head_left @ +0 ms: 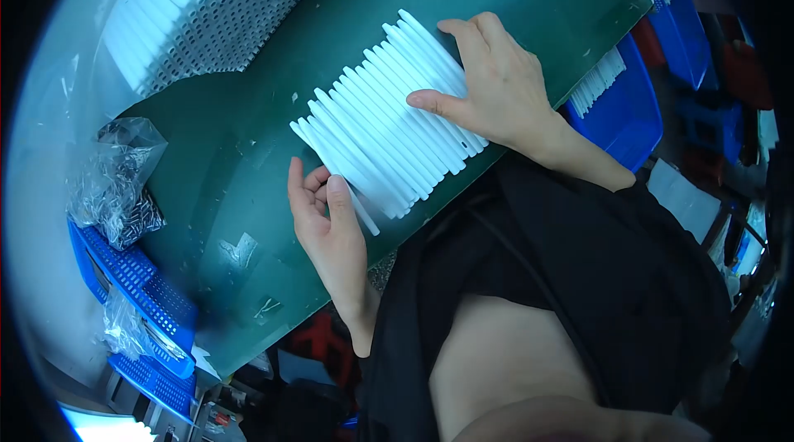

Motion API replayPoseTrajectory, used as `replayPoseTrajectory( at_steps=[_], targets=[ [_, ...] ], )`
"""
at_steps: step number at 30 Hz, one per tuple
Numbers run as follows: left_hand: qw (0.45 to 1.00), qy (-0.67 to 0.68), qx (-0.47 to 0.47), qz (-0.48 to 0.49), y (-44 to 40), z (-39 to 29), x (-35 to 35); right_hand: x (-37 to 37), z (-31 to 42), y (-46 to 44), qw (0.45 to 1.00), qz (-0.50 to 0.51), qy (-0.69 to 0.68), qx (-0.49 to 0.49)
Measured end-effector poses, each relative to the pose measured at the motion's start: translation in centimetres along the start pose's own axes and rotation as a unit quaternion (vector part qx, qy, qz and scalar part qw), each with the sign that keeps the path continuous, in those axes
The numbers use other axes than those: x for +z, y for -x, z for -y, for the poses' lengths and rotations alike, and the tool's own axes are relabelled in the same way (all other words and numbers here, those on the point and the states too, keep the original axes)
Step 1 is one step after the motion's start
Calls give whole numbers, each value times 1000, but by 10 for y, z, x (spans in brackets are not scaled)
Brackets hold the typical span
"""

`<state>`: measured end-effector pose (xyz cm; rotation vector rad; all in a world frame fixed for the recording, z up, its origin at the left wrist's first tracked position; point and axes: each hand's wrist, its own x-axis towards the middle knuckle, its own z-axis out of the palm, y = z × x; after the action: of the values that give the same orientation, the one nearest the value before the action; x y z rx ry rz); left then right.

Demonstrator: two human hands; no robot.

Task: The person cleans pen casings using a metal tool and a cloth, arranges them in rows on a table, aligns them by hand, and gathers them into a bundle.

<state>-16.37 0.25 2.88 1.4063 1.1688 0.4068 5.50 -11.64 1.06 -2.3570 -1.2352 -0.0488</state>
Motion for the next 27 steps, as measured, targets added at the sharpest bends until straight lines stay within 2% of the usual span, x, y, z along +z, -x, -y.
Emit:
replayPoseTrajectory(
  at_steps=[2, 6, 8, 14, 15, 16, 18, 20, 21, 24, 26, 27],
  targets=[
    [1000, 29, 2, 2, 1, 1, 3, -1, -3, 7, 999, 32, -11, 6],
    [994, 61, 15, 93, -10, -5, 13, 5, 23, 11, 994, 80, -76, -21],
    [988, 121, 4, 99, -10, -8, 21, 13, 40, 12, 987, 81, -133, -38],
    [955, 292, 11, 57, 2, -24, 40, 25, 75, 13, 934, 213, -286, -38],
    [953, 295, 15, 61, 1, -27, 39, 26, 79, 13, 930, 217, -296, -33],
    [951, 299, 19, 69, 0, -30, 40, 28, 80, 14, 928, 161, -328, -67],
    [957, 276, 88, 33, 2, -36, 44, 32, 77, 15, 916, 44, -375, -132],
    [937, 277, 214, -5, 15, -49, 61, 31, 69, 5, 880, -32, -420, -218],
    [934, 234, 270, -6, 16, -50, 64, 30, 64, 3, 857, -68, -439, -262],
    [904, 110, 413, -26, 16, -45, 68, 28, 44, 5, 830, -40, -469, -299],
    [879, 30, 472, -56, 17, -36, 71, 31, 30, 14, 848, -13, -445, -289],
    [898, 48, 436, -35, 23, -36, 75, 38, 24, 19, 861, 11, -423, -281]
  ],
)
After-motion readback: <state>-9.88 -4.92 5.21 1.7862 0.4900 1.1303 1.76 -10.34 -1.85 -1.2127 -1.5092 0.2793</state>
